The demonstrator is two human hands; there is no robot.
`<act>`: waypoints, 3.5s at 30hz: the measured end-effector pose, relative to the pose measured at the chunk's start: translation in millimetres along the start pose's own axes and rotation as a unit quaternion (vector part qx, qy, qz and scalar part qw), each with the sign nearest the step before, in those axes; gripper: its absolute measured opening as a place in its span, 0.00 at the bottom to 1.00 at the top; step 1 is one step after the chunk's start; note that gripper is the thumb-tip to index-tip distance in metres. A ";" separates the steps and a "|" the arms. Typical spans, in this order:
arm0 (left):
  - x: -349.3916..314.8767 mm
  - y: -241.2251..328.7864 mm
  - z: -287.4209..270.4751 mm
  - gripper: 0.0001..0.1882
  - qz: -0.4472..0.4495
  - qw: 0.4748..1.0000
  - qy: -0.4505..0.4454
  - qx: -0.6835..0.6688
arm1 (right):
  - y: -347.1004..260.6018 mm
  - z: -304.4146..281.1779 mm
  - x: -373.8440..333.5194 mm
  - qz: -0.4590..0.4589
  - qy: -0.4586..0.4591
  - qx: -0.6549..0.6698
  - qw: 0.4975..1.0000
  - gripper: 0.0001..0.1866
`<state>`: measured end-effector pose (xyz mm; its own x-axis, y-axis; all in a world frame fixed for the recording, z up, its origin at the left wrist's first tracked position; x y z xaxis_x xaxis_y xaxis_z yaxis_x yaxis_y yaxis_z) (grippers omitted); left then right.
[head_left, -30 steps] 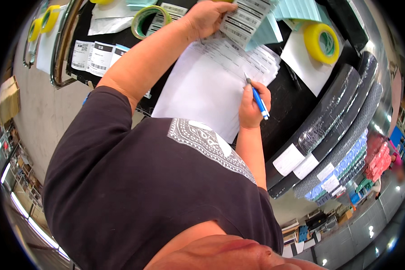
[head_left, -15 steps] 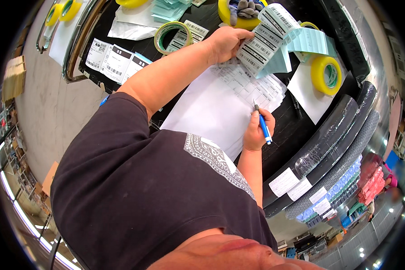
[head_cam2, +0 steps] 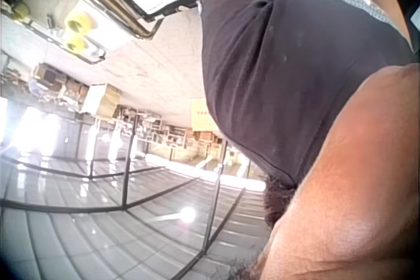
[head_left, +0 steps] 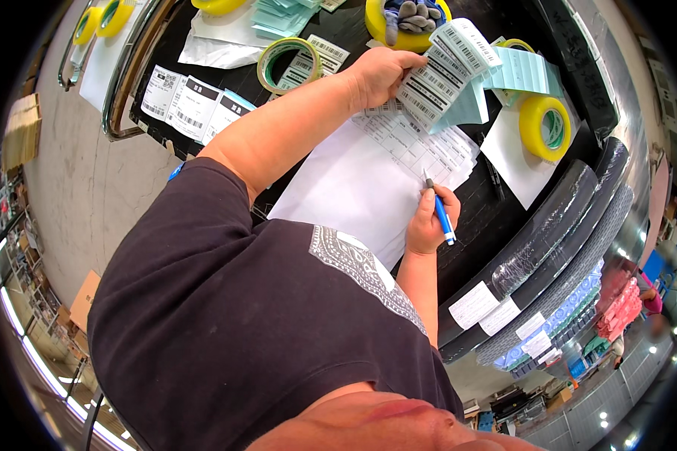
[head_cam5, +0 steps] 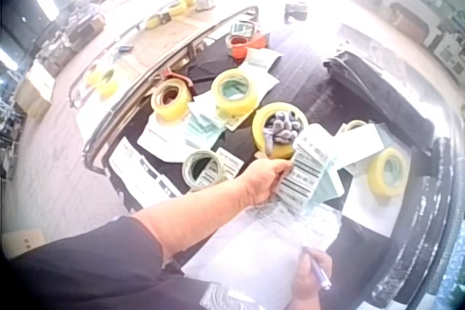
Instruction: The person labels a black plastic-wrapped roll with a marker, then handles several rolls of fabric or carpet, removing plastic wrap from one and placing it back. They also handle shipping labels and tape rolls on a work table in a warehouse.
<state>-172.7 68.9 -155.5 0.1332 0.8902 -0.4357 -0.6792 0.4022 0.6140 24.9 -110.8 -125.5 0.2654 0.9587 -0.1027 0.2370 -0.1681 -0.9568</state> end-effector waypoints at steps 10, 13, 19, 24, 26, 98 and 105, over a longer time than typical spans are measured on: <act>-4.5 -1.5 3.9 0.14 -0.007 1.000 -0.001 -0.003 | -2.1 -1.5 -1.4 -0.004 -0.001 -0.021 1.000 0.10; 6.0 -7.8 -13.5 0.14 0.002 0.997 0.031 0.070 | 0.1 -5.5 -1.7 -0.002 0.007 -0.014 1.000 0.10; -2.1 -2.6 1.9 0.19 0.008 0.999 -0.005 0.053 | -18.8 -25.5 -5.0 -0.046 0.058 -0.074 0.995 0.12; 7.9 -8.1 -13.2 0.18 0.013 0.997 -0.018 0.072 | -1.1 -30.4 0.1 0.013 0.058 -0.060 0.996 0.08; 7.0 -7.0 -13.9 0.18 0.018 0.997 -0.015 0.077 | -3.7 -25.3 3.4 0.011 0.053 -0.058 0.997 0.07; -107.0 1.0 90.6 0.28 0.098 0.973 -0.178 0.107 | -109.9 -29.1 82.6 -0.060 -0.103 0.025 0.993 0.14; -119.8 55.2 126.5 0.34 0.439 0.685 -0.216 0.540 | -109.7 -22.8 96.8 -0.043 -0.130 0.041 0.990 0.07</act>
<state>-134.8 11.6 13.9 0.3746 0.7776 0.5050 0.2649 -0.6117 0.7454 45.9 -4.8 -24.3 -0.0049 0.9971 -0.0759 0.1693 -0.0740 -0.9828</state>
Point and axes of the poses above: each hand's wrist, its own x-axis towards the middle knuckle, its own z-axis out of the palm, y = z × x, the point moved 7 cm from there along x, towards the middle knuckle, and after that the axes turned 13 degrees about z, right-handed, at the moved point
